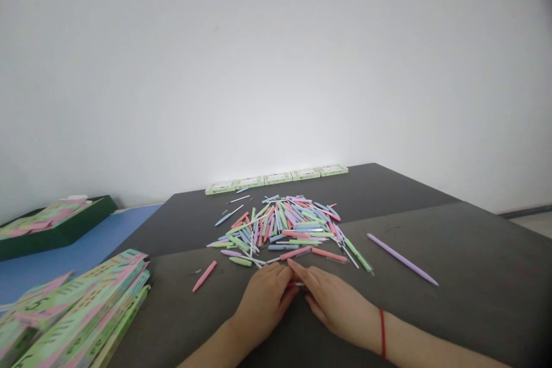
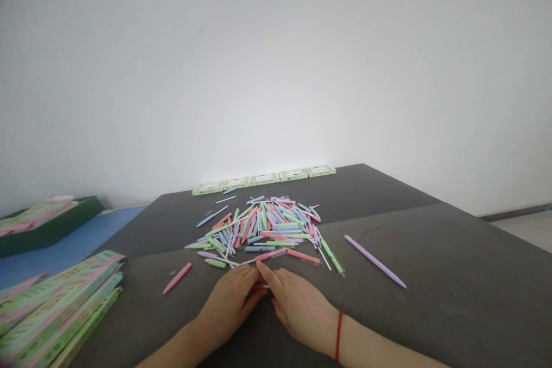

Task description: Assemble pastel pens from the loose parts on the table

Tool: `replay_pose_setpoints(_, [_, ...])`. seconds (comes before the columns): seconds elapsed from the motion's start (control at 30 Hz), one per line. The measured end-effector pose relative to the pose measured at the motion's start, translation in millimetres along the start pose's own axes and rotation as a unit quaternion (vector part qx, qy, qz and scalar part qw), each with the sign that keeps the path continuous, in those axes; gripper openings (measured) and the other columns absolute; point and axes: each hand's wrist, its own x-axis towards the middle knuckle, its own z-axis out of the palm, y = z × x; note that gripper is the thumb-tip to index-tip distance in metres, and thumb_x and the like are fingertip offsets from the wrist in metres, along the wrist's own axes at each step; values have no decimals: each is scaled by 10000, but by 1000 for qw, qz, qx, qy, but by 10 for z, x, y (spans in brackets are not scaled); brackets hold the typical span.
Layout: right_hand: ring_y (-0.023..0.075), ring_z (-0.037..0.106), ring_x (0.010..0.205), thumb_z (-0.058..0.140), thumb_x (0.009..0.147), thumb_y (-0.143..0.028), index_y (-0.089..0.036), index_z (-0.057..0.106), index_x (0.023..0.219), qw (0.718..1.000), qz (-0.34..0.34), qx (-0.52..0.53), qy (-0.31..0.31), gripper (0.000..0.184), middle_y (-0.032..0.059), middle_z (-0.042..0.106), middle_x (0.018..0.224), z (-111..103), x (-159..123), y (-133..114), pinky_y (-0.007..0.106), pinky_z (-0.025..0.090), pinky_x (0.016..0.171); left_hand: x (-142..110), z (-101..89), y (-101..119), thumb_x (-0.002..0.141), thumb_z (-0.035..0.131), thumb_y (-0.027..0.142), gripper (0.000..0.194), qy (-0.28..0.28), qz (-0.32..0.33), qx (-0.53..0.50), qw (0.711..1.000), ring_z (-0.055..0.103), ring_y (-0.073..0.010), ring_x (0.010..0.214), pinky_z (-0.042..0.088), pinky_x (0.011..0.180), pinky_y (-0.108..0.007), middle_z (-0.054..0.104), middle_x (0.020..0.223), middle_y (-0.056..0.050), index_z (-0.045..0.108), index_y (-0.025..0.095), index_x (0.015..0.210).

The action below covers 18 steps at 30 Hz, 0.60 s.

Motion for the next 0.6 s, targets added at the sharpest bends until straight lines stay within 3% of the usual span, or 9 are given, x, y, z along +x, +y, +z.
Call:
replay_pose_setpoints(0.13, [260, 509, 1095, 532, 773, -125, -170, 455, 1263, 995, 14, -85, 60, 498, 112, 553, 1212, -102, -24, 10, 424, 421, 943, -2, -48, -36, 844, 544, 199, 14, 6, -20, 6, 1000, 568, -184, 818, 416, 717, -285, 628, 868, -16, 545, 204, 857])
replay_pose_setpoints(0.3, [256, 576, 918, 535, 821, -149, -162, 588, 887, 980, 54, -174, 77, 86, 92, 620, 945, -157, -19, 127, 407, 474, 803, -1, -70, -45, 850, 535, 207, 14, 19, -14, 20, 1000, 561, -177, 776, 410, 680, -278, 621, 848, -14, 544, 203, 841])
replay_pose_setpoints(0.43, [216, 593, 807, 496, 862, -129, -169, 582, 777, 978, 7, -203, 52, 128, 51, 614, 781, -129, 33, 120, 379, 459, 807, 3, -55, -32, 836, 555, 188, 24, 14, -12, 26, 999, 550, -175, 785, 404, 687, -275, 613, 832, -4, 538, 203, 828])
replay_pose_setpoints(0.6, [203, 584, 772, 530, 841, -118, -173, 587, 774, 982, 0, -187, 34, 104, 35, 618, 787, -81, 72, 79, 339, 457, 734, 6, -44, -16, 827, 551, 168, 37, 6, -7, 32, 999, 534, -178, 792, 397, 690, -274, 598, 814, -5, 537, 202, 823])
